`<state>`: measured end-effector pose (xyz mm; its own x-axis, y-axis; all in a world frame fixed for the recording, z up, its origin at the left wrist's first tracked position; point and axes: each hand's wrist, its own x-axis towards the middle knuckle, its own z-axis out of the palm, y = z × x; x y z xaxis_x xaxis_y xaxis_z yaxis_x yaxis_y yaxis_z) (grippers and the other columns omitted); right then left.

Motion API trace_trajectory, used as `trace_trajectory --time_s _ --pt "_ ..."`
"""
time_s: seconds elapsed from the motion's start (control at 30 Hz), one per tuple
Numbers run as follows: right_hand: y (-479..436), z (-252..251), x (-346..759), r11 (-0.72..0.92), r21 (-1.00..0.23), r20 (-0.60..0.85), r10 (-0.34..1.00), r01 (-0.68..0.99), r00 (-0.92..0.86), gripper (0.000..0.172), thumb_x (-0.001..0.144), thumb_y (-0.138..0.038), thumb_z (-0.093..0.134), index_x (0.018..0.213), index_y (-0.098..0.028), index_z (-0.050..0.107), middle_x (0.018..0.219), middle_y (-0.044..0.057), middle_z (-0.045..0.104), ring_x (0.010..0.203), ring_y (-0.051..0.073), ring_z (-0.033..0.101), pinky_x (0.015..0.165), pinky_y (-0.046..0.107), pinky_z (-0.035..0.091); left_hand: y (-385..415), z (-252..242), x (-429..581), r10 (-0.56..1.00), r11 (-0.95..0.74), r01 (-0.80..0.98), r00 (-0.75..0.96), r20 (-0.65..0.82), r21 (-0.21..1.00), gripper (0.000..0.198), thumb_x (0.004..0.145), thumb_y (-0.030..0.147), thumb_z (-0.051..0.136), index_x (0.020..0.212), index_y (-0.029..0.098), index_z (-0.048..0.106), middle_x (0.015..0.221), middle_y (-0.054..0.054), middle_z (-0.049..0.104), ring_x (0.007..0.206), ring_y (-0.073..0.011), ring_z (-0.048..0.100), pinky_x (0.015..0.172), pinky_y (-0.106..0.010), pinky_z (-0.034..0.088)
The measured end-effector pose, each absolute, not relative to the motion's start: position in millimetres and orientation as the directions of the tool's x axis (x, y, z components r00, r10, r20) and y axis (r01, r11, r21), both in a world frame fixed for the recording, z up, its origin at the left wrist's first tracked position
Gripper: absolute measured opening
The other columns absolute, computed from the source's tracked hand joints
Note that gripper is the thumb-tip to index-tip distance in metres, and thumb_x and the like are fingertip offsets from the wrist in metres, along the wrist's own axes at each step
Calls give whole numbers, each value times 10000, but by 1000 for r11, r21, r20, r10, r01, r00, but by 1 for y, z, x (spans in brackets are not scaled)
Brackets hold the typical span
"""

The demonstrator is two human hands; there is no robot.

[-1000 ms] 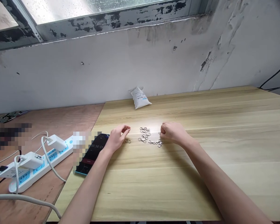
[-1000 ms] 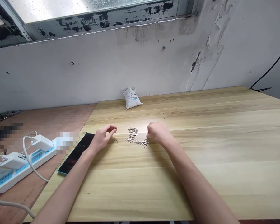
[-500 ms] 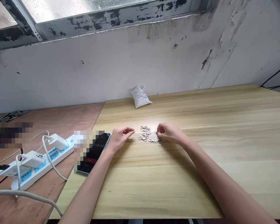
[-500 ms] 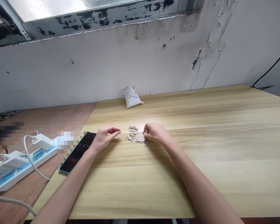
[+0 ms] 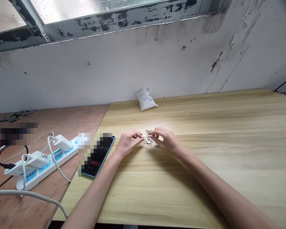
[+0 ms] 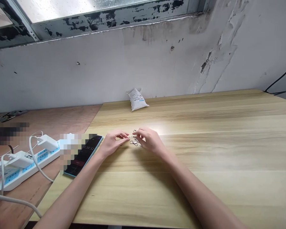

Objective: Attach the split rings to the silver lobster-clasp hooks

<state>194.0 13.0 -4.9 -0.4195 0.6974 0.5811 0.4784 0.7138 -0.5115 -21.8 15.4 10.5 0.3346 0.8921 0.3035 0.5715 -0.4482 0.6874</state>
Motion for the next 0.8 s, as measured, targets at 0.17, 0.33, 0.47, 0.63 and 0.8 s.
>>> trace_trajectory --time_s 0.17,0.33,0.47,0.63,0.8 --pt "3 -8 182 697 -471 590 704 541 -395 266 917 -134 521 1151 -211 621 848 51 696 746 177 596 688 292 460 15 9 -20 860 -509 576 378 343 640 75 797 283 722 771 214 709 1004 -50 713 1016 -230 615 890 -383 471" --pt "2 -4 185 657 -492 543 745 571 -388 300 908 -126 521 1190 -208 586 865 51 701 806 193 609 697 296 469 11 9 -18 850 -524 573 406 337 630 35 813 245 703 795 215 699 1065 -47 691 1061 -232 585 925 -406 457" --pt "3 -2 188 623 -514 513 774 590 -371 297 901 -118 522 1173 -216 590 879 50 696 843 199 614 719 302 473 10 12 -17 857 -506 534 398 327 677 35 821 252 692 811 220 703 1083 -47 685 1077 -230 584 960 -419 442" --pt "4 -2 189 632 -538 516 770 558 -375 290 906 -126 526 1179 -207 585 874 48 696 862 198 612 723 297 473 10 16 -16 885 -450 502 359 296 739 78 797 291 716 776 216 704 1075 -59 680 1082 -239 593 958 -422 446" --pt "3 -2 188 630 -514 492 772 582 -402 304 893 -124 527 1180 -205 587 858 46 692 826 201 595 690 300 462 11 16 -16 886 -435 425 360 293 794 74 781 287 734 792 215 720 1070 -54 687 1079 -220 609 985 -396 440"
